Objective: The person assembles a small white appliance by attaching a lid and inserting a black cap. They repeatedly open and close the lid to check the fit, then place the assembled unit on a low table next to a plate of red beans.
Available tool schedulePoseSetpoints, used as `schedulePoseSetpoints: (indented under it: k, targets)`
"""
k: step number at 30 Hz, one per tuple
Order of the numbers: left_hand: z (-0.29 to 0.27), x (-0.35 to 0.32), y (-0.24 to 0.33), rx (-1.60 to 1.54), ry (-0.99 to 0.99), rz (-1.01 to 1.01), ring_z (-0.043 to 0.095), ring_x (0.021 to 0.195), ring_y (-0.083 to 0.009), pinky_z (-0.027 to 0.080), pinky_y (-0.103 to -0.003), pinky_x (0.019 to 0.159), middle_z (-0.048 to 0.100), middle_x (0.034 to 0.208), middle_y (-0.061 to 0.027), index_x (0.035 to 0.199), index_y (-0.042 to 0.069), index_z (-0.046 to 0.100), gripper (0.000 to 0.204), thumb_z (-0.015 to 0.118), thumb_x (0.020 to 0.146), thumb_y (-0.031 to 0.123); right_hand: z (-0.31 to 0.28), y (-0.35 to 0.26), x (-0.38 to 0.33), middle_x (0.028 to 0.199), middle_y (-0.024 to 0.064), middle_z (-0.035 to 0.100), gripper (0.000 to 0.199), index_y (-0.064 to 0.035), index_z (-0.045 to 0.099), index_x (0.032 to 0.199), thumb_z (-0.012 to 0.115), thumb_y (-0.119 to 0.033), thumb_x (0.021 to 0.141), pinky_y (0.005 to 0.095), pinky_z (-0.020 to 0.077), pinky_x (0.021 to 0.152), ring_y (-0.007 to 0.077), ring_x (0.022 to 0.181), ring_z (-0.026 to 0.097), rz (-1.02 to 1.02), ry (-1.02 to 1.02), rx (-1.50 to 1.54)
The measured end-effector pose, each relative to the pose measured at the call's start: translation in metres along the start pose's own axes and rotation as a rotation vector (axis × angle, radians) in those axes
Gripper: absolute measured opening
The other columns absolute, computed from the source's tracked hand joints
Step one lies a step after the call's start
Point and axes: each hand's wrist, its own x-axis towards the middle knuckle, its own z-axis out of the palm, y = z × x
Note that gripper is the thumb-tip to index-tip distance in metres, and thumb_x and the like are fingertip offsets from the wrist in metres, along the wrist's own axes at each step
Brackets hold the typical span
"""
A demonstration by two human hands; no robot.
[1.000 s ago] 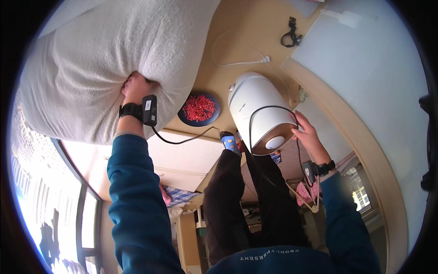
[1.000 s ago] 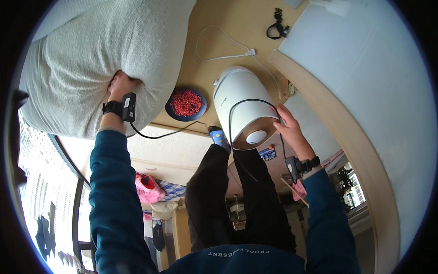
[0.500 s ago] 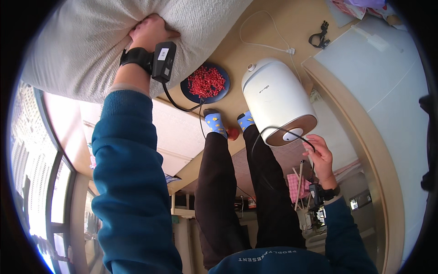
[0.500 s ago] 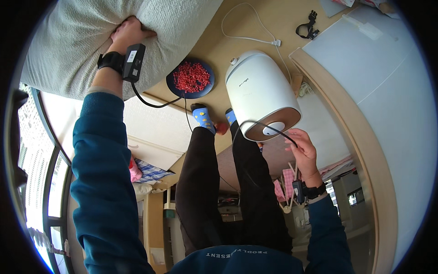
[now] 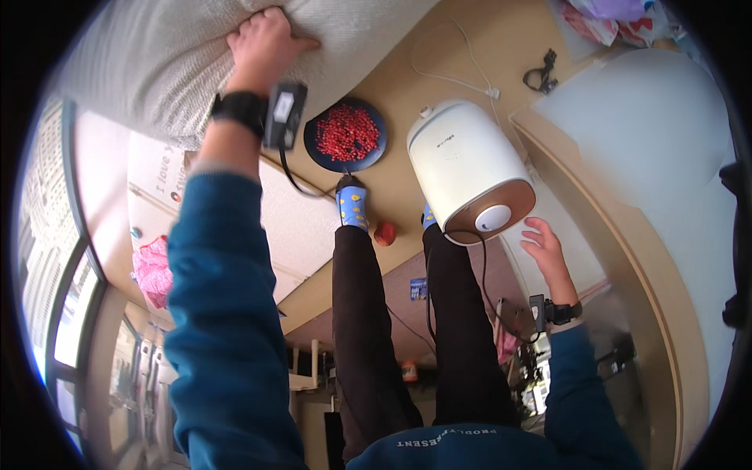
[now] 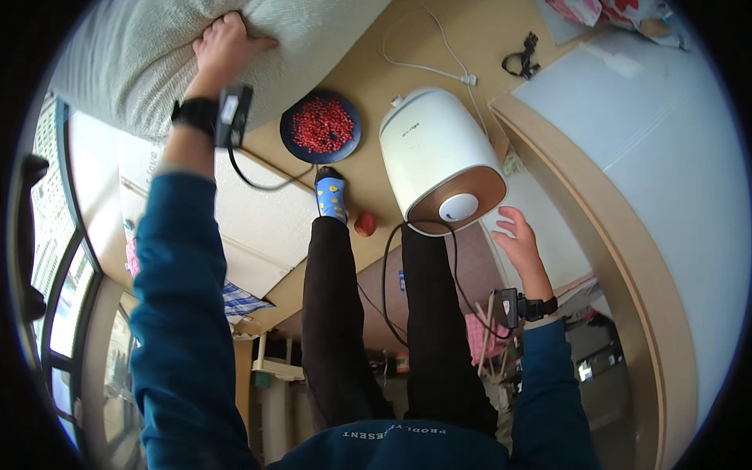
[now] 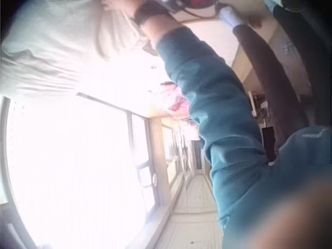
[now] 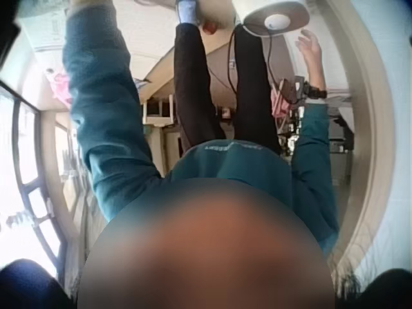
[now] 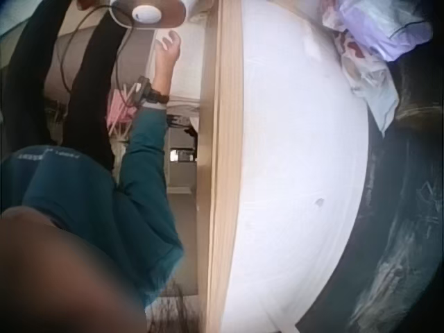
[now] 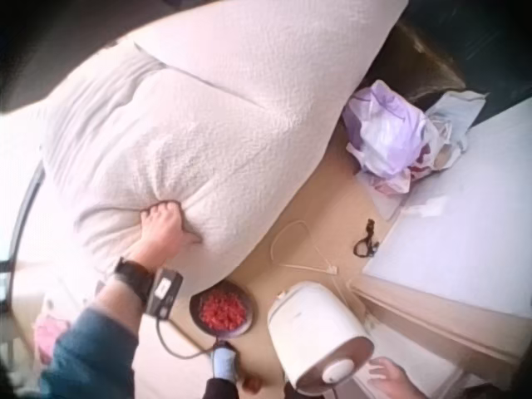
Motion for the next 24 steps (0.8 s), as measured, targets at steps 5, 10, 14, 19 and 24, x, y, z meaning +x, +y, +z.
schedulePoseSetpoints:
  k: [5, 10, 14, 19, 24]
  targets:
    - [0.004, -0.136, 0.036, -0.500, 0.609, -0.112, 0.050, 0.105, -0.0361, 0.038, -0.046, 0.091, 0.053, 0.108, -0.0171, 0.110, 0.003, 0.054, 0.048, 0.077, 0.072, 0.022, 0.002, -0.041, 0.018, 0.141, 0.0087, 0.043, 0.058, -0.0105, 0.040, 0.141, 0.055, -0.038, 0.093, 0.0381, 0.0369, 0.100, 0.0250, 0.126, 0.045, -0.103, 0.200, 0.221]
    - [0.039, -0.258, 0.190, -1.689, -0.164, -0.986, 0.043, 0.126, -0.0308, 0.033, -0.040, 0.106, 0.044, 0.135, -0.0218, 0.136, -0.005, 0.038, 0.071, 0.060, 0.090, 0.044, 0.009, -0.101, 0.044, 0.148, 0.0065, 0.036, 0.057, -0.0172, 0.037, 0.146, 0.049, -0.043, 0.097, 0.0395, 0.0325, 0.104, 0.0210, 0.131, 0.040, -0.079, 0.004, 0.015]
    - [0.069, -0.273, 0.254, -2.397, -0.365, -1.303, 0.046, 0.122, -0.0255, 0.039, -0.036, 0.102, 0.045, 0.136, -0.0171, 0.141, -0.001, 0.032, 0.062, 0.047, 0.098, 0.041, 0.016, -0.119, 0.058, 0.146, 0.0117, 0.039, 0.058, -0.0043, 0.031, 0.146, 0.051, -0.029, 0.098, 0.0307, 0.0321, 0.106, 0.0199, 0.135, 0.036, -0.076, -0.164, 0.083]
    - [0.102, -0.259, 0.256, -2.586, -0.314, -1.353, 0.047, 0.122, -0.0246, 0.041, -0.034, 0.100, 0.044, 0.136, -0.0179, 0.145, 0.000, 0.026, 0.063, 0.044, 0.099, 0.041, 0.014, -0.119, 0.064, 0.149, 0.0085, 0.034, 0.057, -0.0076, 0.024, 0.149, 0.044, -0.030, 0.100, 0.0396, 0.0389, 0.104, 0.0214, 0.135, 0.036, 0.000, -0.300, 0.202]
    - [0.119, -0.259, 0.259, -2.505, -0.299, -1.300, 0.044, 0.125, -0.0254, 0.036, -0.033, 0.103, 0.038, 0.143, -0.0187, 0.150, 0.004, 0.015, 0.071, 0.049, 0.097, 0.037, 0.020, -0.117, 0.061, 0.149, 0.0086, 0.035, 0.061, -0.0099, 0.026, 0.149, 0.046, -0.039, 0.098, 0.0454, 0.0398, 0.104, 0.0240, 0.136, 0.035, 0.036, -0.236, 0.206]
